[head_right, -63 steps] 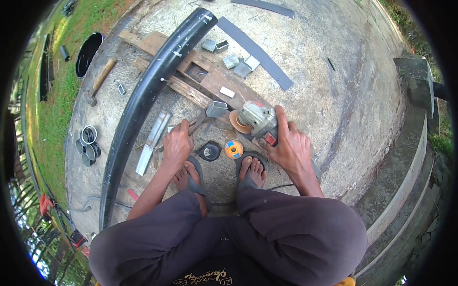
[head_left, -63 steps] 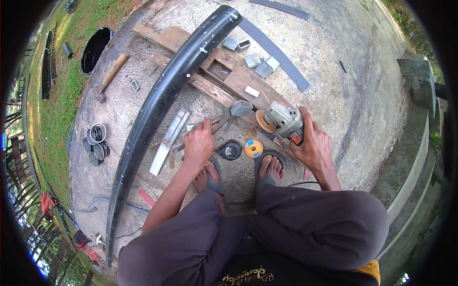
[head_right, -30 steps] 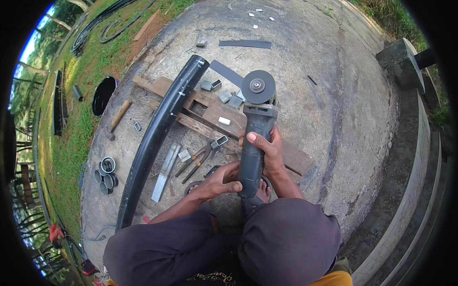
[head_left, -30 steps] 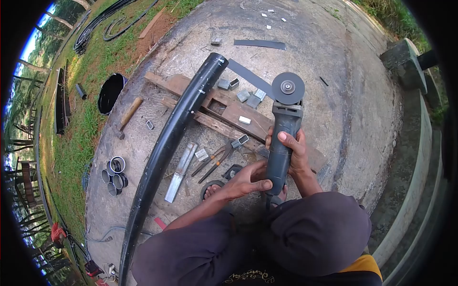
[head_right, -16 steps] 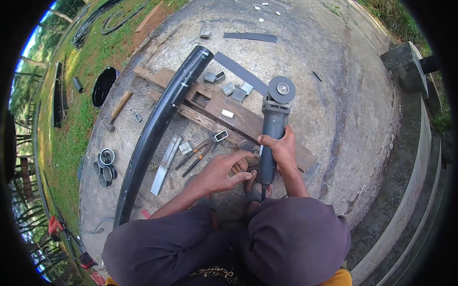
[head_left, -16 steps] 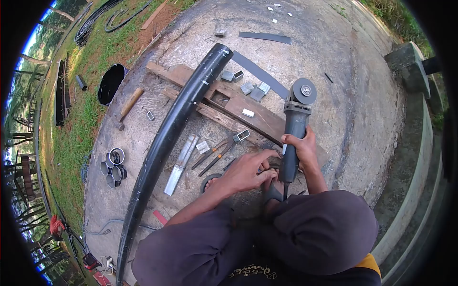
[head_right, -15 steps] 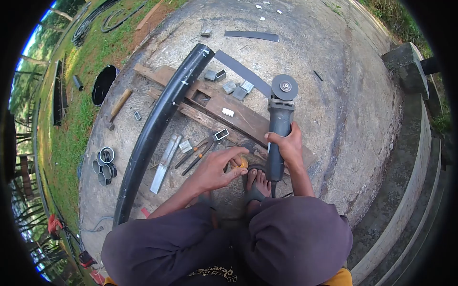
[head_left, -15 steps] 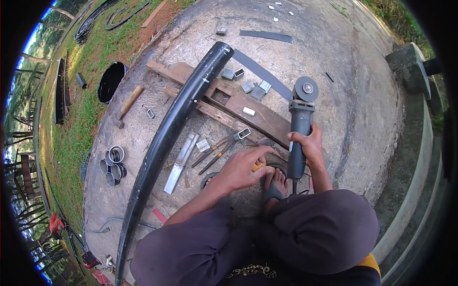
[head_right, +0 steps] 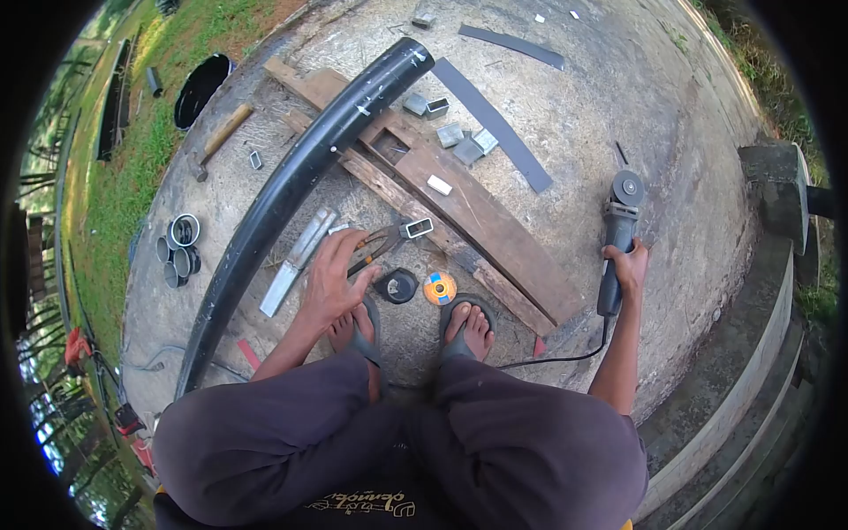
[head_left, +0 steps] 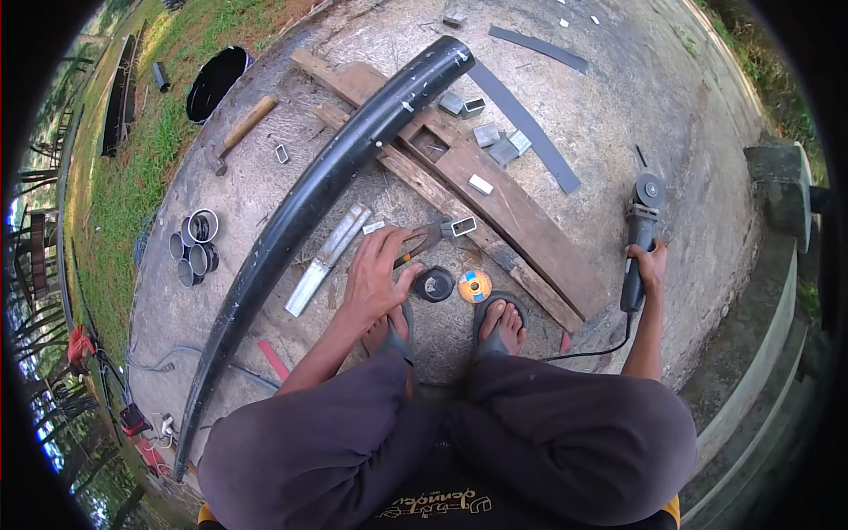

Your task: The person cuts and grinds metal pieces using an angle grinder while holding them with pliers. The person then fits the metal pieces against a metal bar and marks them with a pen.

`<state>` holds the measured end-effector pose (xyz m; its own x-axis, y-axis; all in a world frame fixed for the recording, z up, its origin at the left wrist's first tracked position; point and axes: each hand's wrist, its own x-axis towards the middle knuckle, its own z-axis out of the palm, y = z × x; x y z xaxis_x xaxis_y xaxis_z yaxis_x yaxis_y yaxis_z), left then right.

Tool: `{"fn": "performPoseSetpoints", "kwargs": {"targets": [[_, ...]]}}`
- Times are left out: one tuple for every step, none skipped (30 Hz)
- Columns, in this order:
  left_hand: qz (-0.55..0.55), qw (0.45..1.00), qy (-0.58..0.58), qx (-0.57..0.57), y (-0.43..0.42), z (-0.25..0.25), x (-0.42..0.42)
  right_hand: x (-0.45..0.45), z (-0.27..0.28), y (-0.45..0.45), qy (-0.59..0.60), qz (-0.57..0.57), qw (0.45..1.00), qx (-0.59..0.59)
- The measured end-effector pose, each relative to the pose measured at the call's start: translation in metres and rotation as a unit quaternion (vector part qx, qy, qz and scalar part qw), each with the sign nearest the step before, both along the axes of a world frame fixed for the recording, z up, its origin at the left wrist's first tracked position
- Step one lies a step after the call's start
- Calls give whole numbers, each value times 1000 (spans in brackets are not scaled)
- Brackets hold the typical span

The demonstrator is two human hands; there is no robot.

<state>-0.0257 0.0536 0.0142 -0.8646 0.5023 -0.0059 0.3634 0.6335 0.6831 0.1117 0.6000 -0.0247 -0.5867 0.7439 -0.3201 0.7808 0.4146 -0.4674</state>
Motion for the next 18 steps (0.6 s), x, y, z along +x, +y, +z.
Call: {"fn": "performPoseSetpoints", "kwargs": {"targets": [[-4,1000,4,-8,3,-1,-1,3,-6,3,-6,12,999,29],[-7,1000,9,-15,6,-1,-4,5,-12,5,-12,24,998,58],[-11,1000,16,-22,9,-2,-6,5,-12,2,-17,36,995,87],[-14,998,26,-51,11,-5,-7,7,-11,-2,-29,48,992,111],[-18,996,36,-81,13,-12,-7,9,-9,-7,-41,60,988,135],[-20,993,47,-109,14,-19,-7,6,-3,-15,-52,73,983,160],[-34,990,60,-120,13,-27,-6,3,1,-20,-65,69,982,163],[-49,988,73,-130,10,-37,-5,1,5,-25,-78,66,981,166],[-65,984,86,-141,7,-41,-6,-1,6,-29,-92,62,979,169],[-73,985,68,-140,5,-45,-7,-2,7,-33,-95,55,979,172],[-81,986,50,-139,2,-48,-9,-3,7,-36,-99,48,978,175],[-89,986,31,-137,1,-45,-11,-2,7,-37,-102,42,978,178],[-94,988,8,-121,-1,-41,-13,-2,5,-36,-98,42,978,181],[-99,990,-15,-104,-5,-36,-15,0,1,-35,-93,41,978,183],[-104,990,-38,-87,-3,-25,-18,1,0,-33,-89,40,978,186],[-111,989,-51,-84,4,-10,-23,1,0,-32,-89,36,978,187],[-117,988,-64,-83,10,9,-28,1,0,-33,-89,33,978,186],[-120,986,-78,-83,15,27,-34,0,-1,-35,-89,32,978,184]]}}
